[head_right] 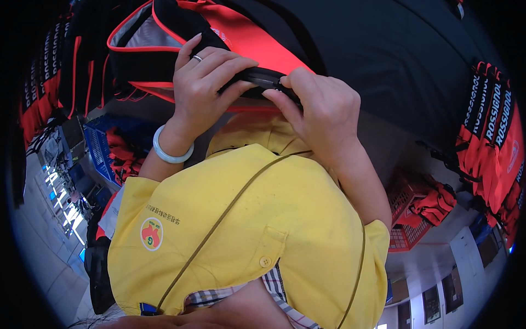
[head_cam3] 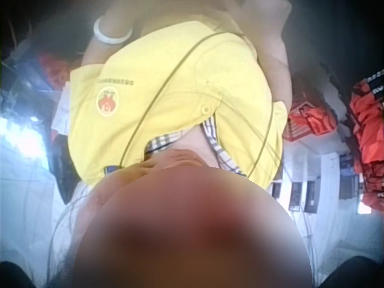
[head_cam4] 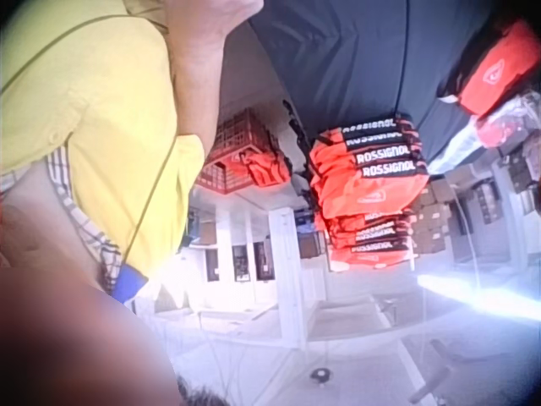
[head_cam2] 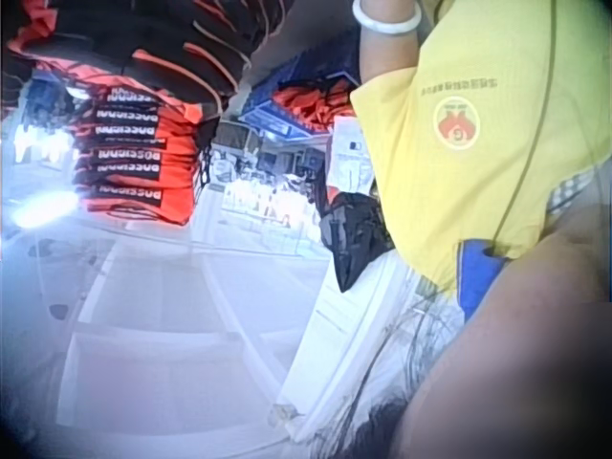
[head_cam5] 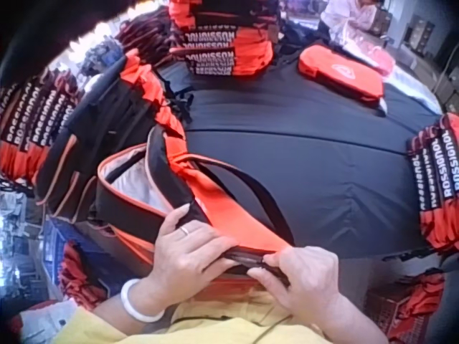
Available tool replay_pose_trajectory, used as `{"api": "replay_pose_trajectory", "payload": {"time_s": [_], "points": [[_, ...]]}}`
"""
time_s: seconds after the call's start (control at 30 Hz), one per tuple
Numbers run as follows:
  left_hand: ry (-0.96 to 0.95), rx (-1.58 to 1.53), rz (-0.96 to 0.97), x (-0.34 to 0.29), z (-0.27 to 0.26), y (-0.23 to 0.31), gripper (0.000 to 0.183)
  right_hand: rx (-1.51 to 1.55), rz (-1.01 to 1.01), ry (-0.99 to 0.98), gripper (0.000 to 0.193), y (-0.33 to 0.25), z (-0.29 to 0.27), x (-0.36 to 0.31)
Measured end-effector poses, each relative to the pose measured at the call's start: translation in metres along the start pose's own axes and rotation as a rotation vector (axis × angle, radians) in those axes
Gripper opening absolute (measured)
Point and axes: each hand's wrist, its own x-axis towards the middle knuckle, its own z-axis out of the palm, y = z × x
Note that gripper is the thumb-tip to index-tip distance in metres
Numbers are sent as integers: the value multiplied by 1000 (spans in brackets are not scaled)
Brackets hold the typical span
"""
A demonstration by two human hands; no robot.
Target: Inspecting, unfolding, and packing red Rossignol sports bags at a manufacturing facility.
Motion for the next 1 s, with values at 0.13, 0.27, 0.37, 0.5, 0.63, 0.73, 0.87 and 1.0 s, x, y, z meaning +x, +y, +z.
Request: {"api": "replay_pose_trajectory", "payload": {"time_s": [0.13,0.27,0.37,0.5,0.63,0.73,0.87,1.0], "points": [[4,0,3,-1,1,1,24,-12,-24,-1,27,2,-1,-1],[10,2,4,1,-1,1,23,55,-18,62,25,9,3,-8],[9,14,13,1,-1,0,24,178,177,176,23,13,7,-19],[3,13,17,1,-3,1,24,255,335,177,23,16,5,-28],[-28,14,3,2,-5,3,23,298,312,147,26,9,5,-27],[-54,11,-6,4,-7,4,22,156,166,76,29,3,4,-22],[-64,23,-2,5,-6,5,22,93,88,55,27,2,8,-18],[-38,51,11,4,-2,6,26,502,514,256,22,-2,9,-27]]}}
